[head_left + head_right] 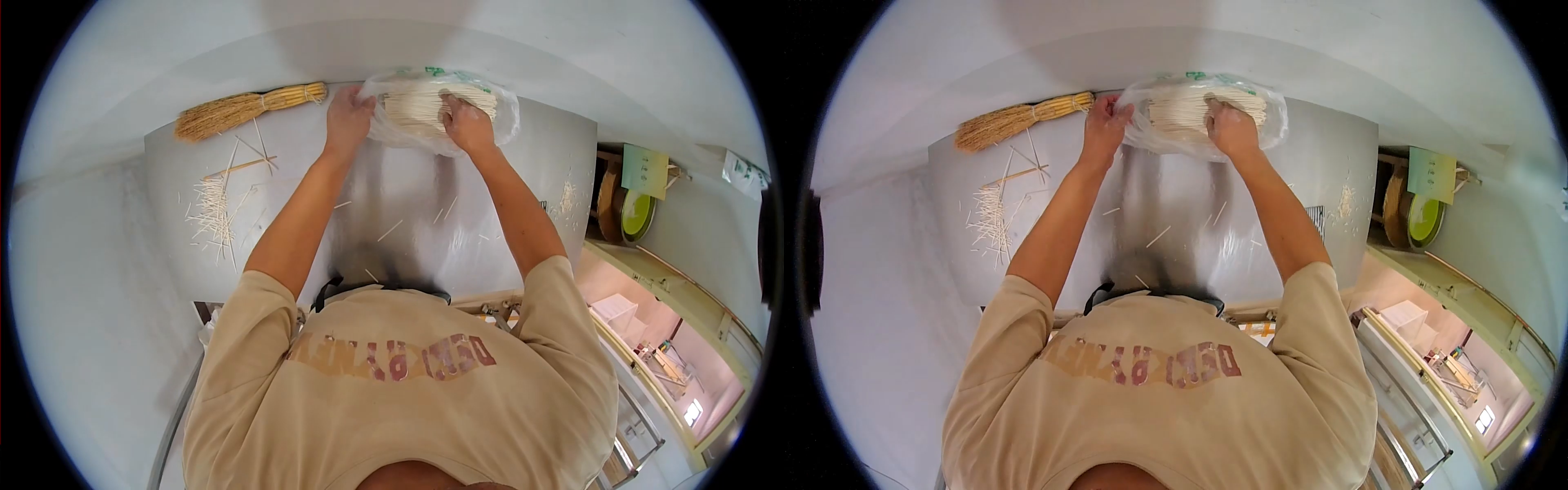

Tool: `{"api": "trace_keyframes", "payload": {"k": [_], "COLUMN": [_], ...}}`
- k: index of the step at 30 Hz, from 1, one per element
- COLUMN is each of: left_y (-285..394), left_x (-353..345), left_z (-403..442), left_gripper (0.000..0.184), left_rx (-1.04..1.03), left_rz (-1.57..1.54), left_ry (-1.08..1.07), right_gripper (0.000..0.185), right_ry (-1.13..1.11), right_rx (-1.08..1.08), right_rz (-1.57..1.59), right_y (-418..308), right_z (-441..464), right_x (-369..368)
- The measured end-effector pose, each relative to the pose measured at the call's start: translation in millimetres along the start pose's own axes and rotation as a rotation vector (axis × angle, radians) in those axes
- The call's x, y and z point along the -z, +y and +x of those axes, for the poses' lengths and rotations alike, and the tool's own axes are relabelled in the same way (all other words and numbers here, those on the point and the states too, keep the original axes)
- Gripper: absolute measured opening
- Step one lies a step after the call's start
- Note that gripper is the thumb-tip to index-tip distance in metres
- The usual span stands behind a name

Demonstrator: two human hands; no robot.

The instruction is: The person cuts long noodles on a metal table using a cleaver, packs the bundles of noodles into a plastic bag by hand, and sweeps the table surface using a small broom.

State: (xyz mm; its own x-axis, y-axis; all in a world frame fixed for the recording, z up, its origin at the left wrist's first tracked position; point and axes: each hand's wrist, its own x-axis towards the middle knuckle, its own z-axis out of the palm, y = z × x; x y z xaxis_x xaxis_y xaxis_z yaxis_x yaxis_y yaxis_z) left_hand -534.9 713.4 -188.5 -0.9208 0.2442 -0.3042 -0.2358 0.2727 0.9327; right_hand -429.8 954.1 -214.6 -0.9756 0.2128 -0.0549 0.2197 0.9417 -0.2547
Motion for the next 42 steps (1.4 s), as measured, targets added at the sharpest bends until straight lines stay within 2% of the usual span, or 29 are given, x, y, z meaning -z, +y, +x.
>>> {"api": "trace_keyframes", "payload": {"k": [2,4,14,17,19,20,22,23,24,25,26,27,28,29,31,32,34,36,38,39,42], "left_y": [0,-3,-10,9,11,12,8,6,11,21,28,22,9,0,-2,-4,25,54,71,78,55], "left_x": [0,-2,0,2,3,3,4,3,3,3,2,1,2,1,-2,-3,-6,-4,1,8,10], "left_z": [2,3,6,-7,-11,-12,-12,-12,-14,-17,-20,-16,-7,-1,8,10,8,6,5,-2,6], "left_gripper": [0.029,0.029,0.029,0.030,0.031,0.033,0.037,0.041,0.041,0.043,0.045,0.045,0.045,0.044,0.043,0.042,0.041,0.039,0.035,0.034,0.037], "left_rx": [-0.029,-0.025,-0.016,0.034,0.042,0.049,0.048,0.048,0.048,0.119,0.189,0.183,0.219,0.257,0.244,0.236,0.250,0.265,0.176,0.117,0.132], "left_rz": [0.003,-0.018,-0.045,-0.058,-0.103,-0.146,-0.096,-0.042,-0.042,0.025,0.093,0.095,0.107,0.119,0.097,0.071,-0.002,-0.076,-0.277,-0.387,-0.232], "left_ry": [-0.018,-0.016,-0.043,-0.039,-0.048,-0.056,-0.055,-0.054,-0.057,-0.083,-0.109,-0.113,-0.211,-0.308,-0.334,-0.360,-0.286,-0.215,-0.163,-0.219,-0.220], "right_gripper": [0.034,0.038,0.034,0.031,0.030,0.030,0.033,0.033,0.036,0.040,0.040,0.041,0.042,0.042,0.035,0.035,0.025,0.019,0.015,0.014,0.014], "right_ry": [0.048,-0.017,-0.068,-0.049,-0.100,-0.099,0.423,0.422,0.543,0.665,0.668,0.501,0.332,0.336,-0.020,-0.017,0.186,0.226,0.264,0.305,0.320], "right_rx": [0.030,0.032,0.068,0.057,-0.110,-0.110,-0.159,-0.160,-0.250,-0.341,-0.346,-0.442,-0.533,-0.535,-0.644,-0.644,-0.671,-0.658,-0.643,-0.627,-0.663], "right_rz": [0.053,0.015,0.058,0.106,0.126,0.124,0.146,0.145,0.034,-0.080,-0.081,0.020,0.121,0.123,0.498,0.501,1.082,1.166,1.250,1.320,1.400], "right_y": [2,5,27,31,24,26,39,44,48,54,68,90,106,116,121,120,103,98,92,87,91], "right_z": [-1,-4,-23,-26,-32,-36,-42,-44,-45,-48,-52,-54,-51,-45,-34,-33,-25,-18,-17,-20,-24], "right_x": [0,-3,-9,-2,23,28,38,40,43,45,35,14,3,4,11,11,31,56,78,88,80]}}
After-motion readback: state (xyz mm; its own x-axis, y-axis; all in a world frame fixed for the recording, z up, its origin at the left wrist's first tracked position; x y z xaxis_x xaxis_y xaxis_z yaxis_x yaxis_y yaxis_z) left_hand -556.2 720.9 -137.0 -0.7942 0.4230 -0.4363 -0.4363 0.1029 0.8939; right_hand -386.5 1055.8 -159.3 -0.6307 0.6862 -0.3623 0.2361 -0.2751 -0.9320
